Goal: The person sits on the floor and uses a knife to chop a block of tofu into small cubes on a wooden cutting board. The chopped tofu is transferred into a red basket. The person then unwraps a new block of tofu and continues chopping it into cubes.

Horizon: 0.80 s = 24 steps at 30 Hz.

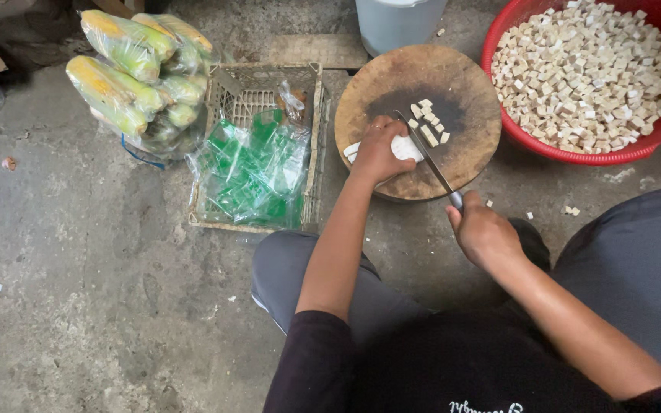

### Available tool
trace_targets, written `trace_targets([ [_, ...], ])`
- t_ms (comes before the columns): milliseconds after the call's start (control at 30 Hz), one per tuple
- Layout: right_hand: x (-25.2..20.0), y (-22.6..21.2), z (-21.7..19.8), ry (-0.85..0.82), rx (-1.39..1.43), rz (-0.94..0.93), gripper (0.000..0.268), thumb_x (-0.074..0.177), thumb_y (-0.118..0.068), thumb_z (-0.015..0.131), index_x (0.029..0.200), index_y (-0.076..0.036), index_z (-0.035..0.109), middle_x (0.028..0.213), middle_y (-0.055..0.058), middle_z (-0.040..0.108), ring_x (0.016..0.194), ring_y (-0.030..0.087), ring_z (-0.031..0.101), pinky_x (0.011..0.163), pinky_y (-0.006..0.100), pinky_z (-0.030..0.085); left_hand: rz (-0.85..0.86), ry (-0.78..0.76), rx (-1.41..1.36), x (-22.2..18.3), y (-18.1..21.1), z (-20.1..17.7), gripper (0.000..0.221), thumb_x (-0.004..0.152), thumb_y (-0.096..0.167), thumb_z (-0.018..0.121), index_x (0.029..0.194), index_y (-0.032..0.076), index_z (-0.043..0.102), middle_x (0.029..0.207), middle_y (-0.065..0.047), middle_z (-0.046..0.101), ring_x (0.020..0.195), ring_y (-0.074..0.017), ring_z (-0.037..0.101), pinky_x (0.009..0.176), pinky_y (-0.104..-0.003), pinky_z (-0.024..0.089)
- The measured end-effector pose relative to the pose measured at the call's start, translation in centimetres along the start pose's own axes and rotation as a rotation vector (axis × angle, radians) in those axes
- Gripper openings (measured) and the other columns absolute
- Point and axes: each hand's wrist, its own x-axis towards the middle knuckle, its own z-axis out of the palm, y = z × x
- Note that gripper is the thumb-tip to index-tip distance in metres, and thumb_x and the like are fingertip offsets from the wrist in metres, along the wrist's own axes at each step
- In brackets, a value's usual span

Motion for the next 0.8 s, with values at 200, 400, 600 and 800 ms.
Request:
trace_targets([
  [200, 2.8, -0.9, 1.6, -0.02, -0.035, 0.008, 0.051, 0.106, -0.046, 0.044, 0.128, 0.0, 0.047, 0.104, 0.031, 0.072, 0.101, 0.048, 0.07, 0.087, 0.056, 0.055, 0.011, 0.008, -0.03, 0.3, -0.3, -0.4, 0.056, 0.054, 0.026, 0.09, 0.103, 0.016, 0.066, 0.118, -0.012, 0.06, 0.115, -0.0355, 0.059, 0.098, -0.044, 0.05],
  [400, 5.3, -1.1, 0.6, -0.022, 0.102, 0.011, 0.053, 0.105, -0.047, 0.047, 0.131, -0.002, 0.05, 0.112, 0.033, 0.068, 0.108, 0.05, 0.066, 0.093, 0.056, 0.051, 0.001, -0.025, -0.038, 0.4, 0.0, -0.9, 0.057, 0.055, 0.028, 0.092, 0.102, 0.014, 0.064, 0.117, -0.01, 0.061, 0.115, -0.0343, 0.061, 0.097, -0.044, 0.05],
  [600, 3.7, -0.6, -1.0, -0.06, 0.17, 0.034, 0.058, 0.105, -0.051, 0.045, 0.134, 0.0, 0.048, 0.109, 0.035, 0.068, 0.106, 0.051, 0.067, 0.092, 0.056, 0.052, 0.047, -0.017, -0.014, -0.1, 0.1, -1.1, 0.049, 0.055, 0.028, 0.095, 0.094, 0.014, 0.068, 0.113, -0.009, 0.063, 0.112, -0.0329, 0.062, 0.096, -0.043, 0.049],
  [800, 0.3, -1.1, -0.6, 0.019, 0.066, -0.056, 0.052, 0.105, -0.047, 0.048, 0.128, 0.0, 0.049, 0.104, 0.033, 0.071, 0.102, 0.051, 0.068, 0.091, 0.057, 0.052, -0.004, -0.032, -0.035, 0.2, -0.3, -1.7, 0.05, 0.054, 0.028, 0.095, 0.093, 0.014, 0.069, 0.11, -0.01, 0.061, 0.108, -0.0327, 0.063, 0.092, -0.043, 0.052],
])
